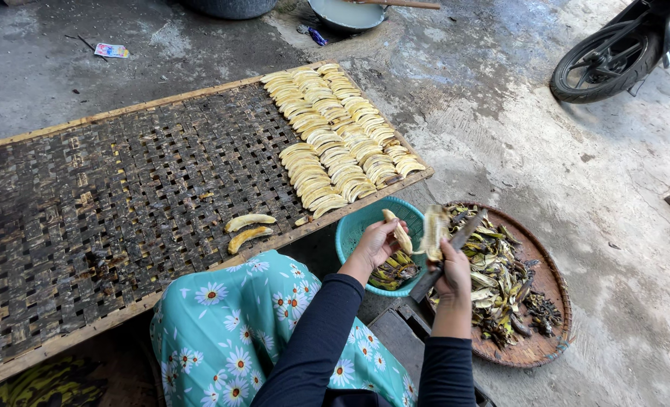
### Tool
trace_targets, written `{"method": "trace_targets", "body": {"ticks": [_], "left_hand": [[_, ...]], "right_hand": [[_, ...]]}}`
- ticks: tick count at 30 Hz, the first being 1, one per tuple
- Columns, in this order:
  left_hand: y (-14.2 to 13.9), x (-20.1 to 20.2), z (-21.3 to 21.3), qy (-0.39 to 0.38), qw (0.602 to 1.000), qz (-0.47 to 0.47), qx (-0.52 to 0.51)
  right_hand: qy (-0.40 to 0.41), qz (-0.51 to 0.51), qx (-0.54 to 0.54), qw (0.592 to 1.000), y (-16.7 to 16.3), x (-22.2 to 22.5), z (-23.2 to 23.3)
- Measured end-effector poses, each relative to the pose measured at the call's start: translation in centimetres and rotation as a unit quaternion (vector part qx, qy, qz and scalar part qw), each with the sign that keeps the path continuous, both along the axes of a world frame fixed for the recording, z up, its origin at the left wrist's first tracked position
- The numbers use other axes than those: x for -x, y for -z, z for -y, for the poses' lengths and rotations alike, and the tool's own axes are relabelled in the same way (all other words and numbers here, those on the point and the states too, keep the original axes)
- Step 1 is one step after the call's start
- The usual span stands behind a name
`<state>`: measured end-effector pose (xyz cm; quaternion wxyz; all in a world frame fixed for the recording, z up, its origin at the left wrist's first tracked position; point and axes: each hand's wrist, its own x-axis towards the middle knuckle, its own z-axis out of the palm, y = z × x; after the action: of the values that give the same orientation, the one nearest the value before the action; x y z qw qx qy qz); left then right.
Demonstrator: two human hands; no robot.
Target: The person sits on the floor peeling bananas by hand and slicing them with a knife, laying the slices in rows on a woven bamboo drying tray. Peels are dropped into a plastic bowl and a woven basket of discarded peels sits beside them.
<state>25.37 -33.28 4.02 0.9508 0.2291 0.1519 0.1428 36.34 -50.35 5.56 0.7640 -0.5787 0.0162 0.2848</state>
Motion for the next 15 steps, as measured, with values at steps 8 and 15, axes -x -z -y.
{"method": "trace_targets", "body": {"ticks": [8, 15], "left_hand": [[-1.4, 0.3, -0.5, 0.023, 0.999, -0.026, -0.024], [-1.5, 1.1, 0.1, 0.140, 0.968, -0.021, -0.208]], "right_hand": [[0.176, 0.351, 0.383, 0.836, -1.7, -1.5, 5.2], [-0.043, 0.077, -0.031, 0.996, -2.3, 2.6, -0.3]]}}
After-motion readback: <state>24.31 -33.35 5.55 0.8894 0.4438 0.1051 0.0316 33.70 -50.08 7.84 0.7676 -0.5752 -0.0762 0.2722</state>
